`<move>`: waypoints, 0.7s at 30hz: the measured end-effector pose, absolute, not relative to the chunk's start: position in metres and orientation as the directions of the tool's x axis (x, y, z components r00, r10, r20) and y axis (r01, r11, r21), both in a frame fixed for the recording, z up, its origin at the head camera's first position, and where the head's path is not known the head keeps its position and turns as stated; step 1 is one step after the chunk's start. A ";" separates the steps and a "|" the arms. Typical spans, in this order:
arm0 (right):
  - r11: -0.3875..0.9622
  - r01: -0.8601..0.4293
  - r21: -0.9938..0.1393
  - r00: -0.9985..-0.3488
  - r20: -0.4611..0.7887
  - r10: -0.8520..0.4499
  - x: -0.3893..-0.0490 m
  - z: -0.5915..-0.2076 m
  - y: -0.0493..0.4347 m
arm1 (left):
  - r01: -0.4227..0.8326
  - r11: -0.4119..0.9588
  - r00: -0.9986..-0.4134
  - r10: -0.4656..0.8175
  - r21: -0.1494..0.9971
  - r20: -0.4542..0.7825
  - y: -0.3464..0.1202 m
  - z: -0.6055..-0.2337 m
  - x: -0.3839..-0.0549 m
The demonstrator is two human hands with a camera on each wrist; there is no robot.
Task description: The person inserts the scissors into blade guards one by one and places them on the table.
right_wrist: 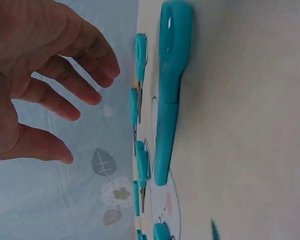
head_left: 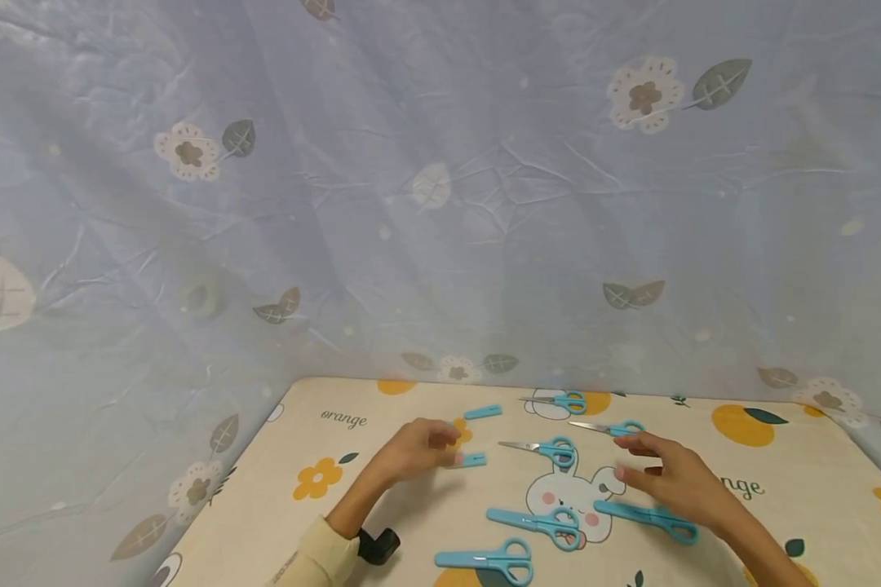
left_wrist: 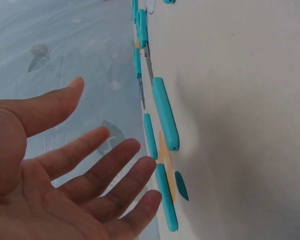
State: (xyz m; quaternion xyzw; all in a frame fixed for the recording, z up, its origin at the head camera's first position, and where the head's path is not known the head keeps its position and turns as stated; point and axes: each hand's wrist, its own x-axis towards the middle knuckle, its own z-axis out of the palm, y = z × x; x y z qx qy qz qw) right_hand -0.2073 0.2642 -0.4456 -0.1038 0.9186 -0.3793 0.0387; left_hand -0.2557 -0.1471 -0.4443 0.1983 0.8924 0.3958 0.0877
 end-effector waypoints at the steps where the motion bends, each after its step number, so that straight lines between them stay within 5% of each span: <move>1: 0.688 -0.164 -0.707 -0.974 0.006 -0.226 -0.208 -0.445 0.263 | 0.286 0.611 -0.906 0.424 0.738 0.000 -0.146 -0.443 -0.256; 21: 0.657 -0.268 -0.705 -0.947 0.067 -0.314 -0.226 -0.446 0.233 | 0.261 0.619 -0.921 0.388 0.740 0.000 -0.123 -0.440 -0.261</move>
